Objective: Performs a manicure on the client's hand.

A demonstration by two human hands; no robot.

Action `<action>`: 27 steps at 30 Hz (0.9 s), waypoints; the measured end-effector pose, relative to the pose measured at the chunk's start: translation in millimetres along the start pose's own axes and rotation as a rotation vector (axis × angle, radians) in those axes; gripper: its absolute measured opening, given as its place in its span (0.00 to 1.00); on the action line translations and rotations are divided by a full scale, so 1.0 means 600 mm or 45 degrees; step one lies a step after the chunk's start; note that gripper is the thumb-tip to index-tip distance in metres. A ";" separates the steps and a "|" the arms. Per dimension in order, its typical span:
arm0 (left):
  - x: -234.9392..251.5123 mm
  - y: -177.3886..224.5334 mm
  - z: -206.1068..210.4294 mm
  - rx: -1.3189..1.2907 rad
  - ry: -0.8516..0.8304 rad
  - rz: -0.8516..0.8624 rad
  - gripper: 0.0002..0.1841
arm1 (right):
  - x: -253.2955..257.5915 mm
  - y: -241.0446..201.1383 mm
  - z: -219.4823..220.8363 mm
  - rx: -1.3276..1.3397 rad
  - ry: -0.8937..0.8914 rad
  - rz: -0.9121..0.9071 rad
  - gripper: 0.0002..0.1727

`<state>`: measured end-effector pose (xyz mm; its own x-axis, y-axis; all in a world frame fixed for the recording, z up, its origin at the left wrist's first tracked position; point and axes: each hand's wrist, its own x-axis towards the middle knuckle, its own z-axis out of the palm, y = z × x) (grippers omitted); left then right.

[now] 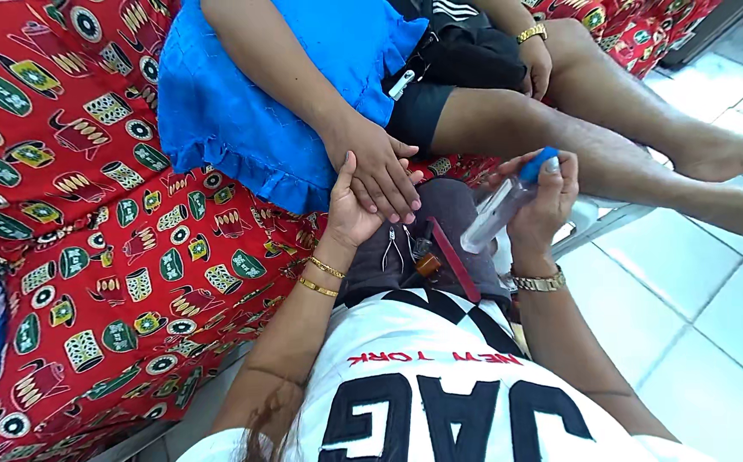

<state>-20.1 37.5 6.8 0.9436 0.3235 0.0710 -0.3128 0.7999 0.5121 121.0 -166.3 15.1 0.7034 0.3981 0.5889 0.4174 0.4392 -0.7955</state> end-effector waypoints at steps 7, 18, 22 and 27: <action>-0.019 -0.006 0.011 -0.035 0.008 0.076 0.41 | -0.067 0.121 -0.025 -0.346 0.031 0.004 0.25; -0.032 -0.018 0.006 0.043 0.038 0.071 0.39 | -0.036 0.050 -0.013 -0.006 -0.304 0.419 0.55; -0.011 -0.013 0.014 -0.125 0.053 0.069 0.41 | -0.046 0.008 -0.006 0.259 -0.473 0.536 0.48; 0.000 -0.011 0.017 -0.210 0.076 0.090 0.40 | -0.075 -0.009 0.016 0.539 -0.608 0.727 0.40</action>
<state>-17.1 26.8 12.1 0.9121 0.4071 0.0484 -0.3961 0.8446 0.3604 81.7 -178.6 -5.9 0.3828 0.9048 0.1864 -0.2440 0.2937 -0.9242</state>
